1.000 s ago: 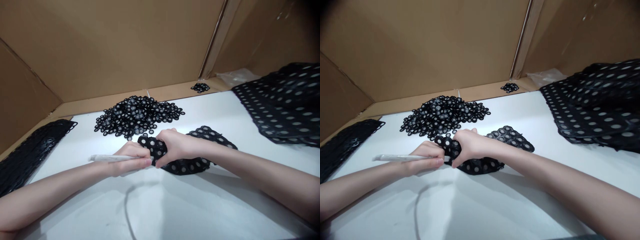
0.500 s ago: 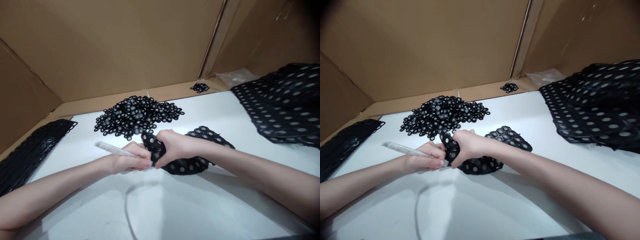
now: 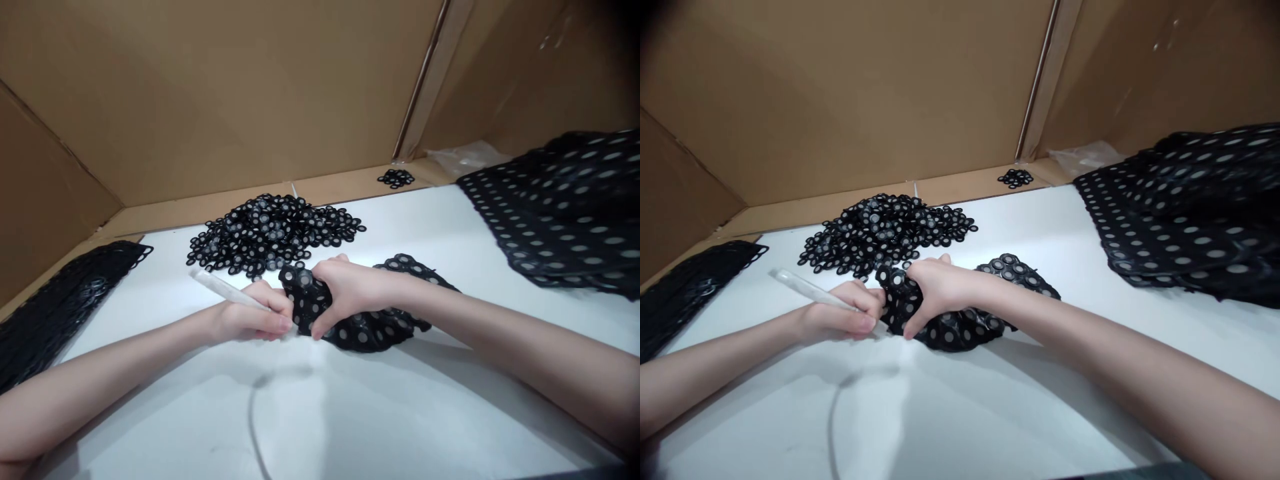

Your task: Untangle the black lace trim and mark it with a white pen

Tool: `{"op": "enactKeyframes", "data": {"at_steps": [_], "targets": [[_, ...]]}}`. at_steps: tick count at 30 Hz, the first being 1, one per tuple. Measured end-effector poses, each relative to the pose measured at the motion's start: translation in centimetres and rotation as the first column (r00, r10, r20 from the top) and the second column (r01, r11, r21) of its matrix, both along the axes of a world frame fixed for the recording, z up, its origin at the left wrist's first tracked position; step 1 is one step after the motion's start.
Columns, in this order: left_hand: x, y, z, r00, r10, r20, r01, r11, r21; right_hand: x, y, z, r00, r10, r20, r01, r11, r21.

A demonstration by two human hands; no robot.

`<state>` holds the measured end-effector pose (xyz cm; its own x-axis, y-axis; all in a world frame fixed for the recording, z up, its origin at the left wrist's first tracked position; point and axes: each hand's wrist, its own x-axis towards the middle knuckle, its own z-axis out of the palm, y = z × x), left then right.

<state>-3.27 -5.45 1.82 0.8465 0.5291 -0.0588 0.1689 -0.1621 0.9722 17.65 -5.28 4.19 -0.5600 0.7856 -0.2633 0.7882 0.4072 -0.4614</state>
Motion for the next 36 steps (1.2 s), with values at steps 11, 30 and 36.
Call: {"op": "enactKeyframes", "data": {"at_steps": [11, 30, 36], "targets": [[0.0, 0.0, -0.4, 0.946, 0.293, 0.141, -0.261, 0.943, -0.207, 1.3, 0.9, -0.1, 0.988, 0.076, -0.132, -0.074, 0.997, 0.018], [-0.4, 1.0, -0.4, 0.968, 0.232, -0.096, -0.131, 0.794, 0.594, 0.5, 1.2, -2.4, 0.954, 0.052, -0.295, 0.009, 0.979, 0.201], [-0.3, 1.0, -0.5, 0.963, 0.230, -0.140, -0.089, 0.764, 0.640, 0.4, 1.1, -2.6, 0.955, 0.043, -0.295, 0.028, 0.972, 0.233]]}}
